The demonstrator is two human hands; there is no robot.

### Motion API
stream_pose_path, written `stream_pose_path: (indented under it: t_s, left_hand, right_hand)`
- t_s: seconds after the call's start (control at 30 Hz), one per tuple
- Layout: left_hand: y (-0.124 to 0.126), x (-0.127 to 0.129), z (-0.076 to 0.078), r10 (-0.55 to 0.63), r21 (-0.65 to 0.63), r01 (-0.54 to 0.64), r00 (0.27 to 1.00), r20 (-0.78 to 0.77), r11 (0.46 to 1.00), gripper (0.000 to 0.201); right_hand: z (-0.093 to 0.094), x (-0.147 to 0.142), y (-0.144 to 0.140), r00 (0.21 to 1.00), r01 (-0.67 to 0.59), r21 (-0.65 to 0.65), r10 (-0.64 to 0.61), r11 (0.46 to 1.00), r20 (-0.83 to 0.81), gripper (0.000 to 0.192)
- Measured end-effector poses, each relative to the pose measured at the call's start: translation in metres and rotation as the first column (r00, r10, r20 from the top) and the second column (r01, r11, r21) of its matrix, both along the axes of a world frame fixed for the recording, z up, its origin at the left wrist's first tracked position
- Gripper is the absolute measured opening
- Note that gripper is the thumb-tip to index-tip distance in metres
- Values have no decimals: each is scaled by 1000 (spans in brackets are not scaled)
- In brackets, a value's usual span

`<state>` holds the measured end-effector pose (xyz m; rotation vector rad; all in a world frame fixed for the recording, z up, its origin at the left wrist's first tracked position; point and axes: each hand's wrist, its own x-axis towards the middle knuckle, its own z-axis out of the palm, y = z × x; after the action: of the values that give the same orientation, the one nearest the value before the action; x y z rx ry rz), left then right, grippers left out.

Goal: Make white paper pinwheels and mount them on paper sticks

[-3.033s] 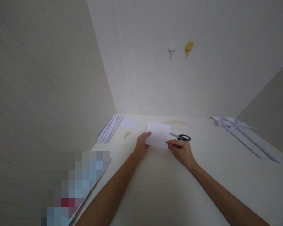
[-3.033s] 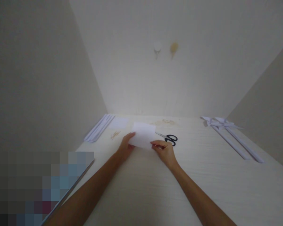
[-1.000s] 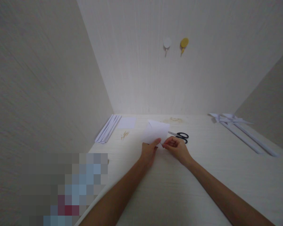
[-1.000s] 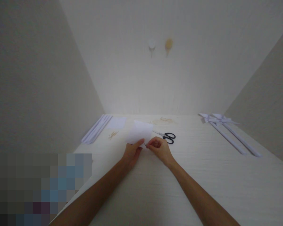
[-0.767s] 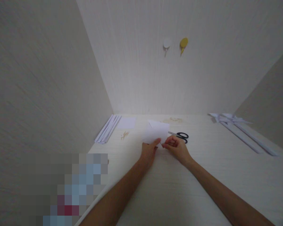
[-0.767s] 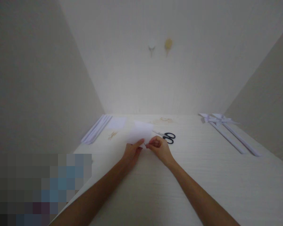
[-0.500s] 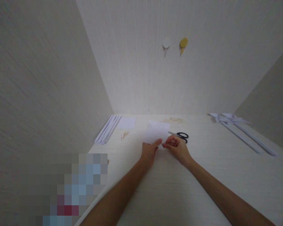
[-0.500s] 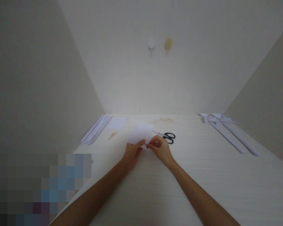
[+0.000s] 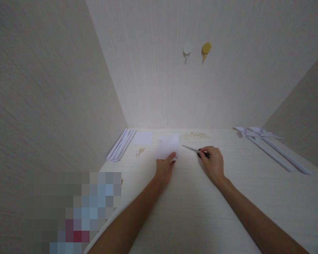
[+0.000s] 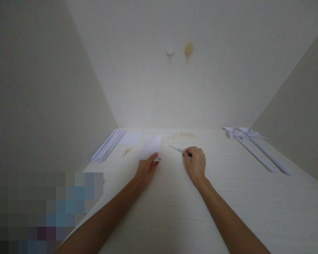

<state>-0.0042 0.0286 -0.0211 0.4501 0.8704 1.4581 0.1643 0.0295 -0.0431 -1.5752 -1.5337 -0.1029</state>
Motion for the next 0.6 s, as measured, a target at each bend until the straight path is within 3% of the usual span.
stream_pose_path:
  t_s: [0.1, 0.23, 0.6]
  left_hand:
    - [0, -1, 0, -2, 11, 2, 1000, 9, 1000, 17]
    - [0, -1, 0, -11, 29, 10, 1000, 13, 1000, 18]
    - [1, -2, 1, -2, 59, 1, 1000, 19, 998, 18]
  right_hand:
    - [-3, 8, 5, 988, 103, -112, -88, 988, 127, 15]
    - [-4, 8, 6, 979, 139, -219, -100, 966, 180, 19]
    - [-2, 8, 5, 978, 170, -261, -129, 950, 165, 23]
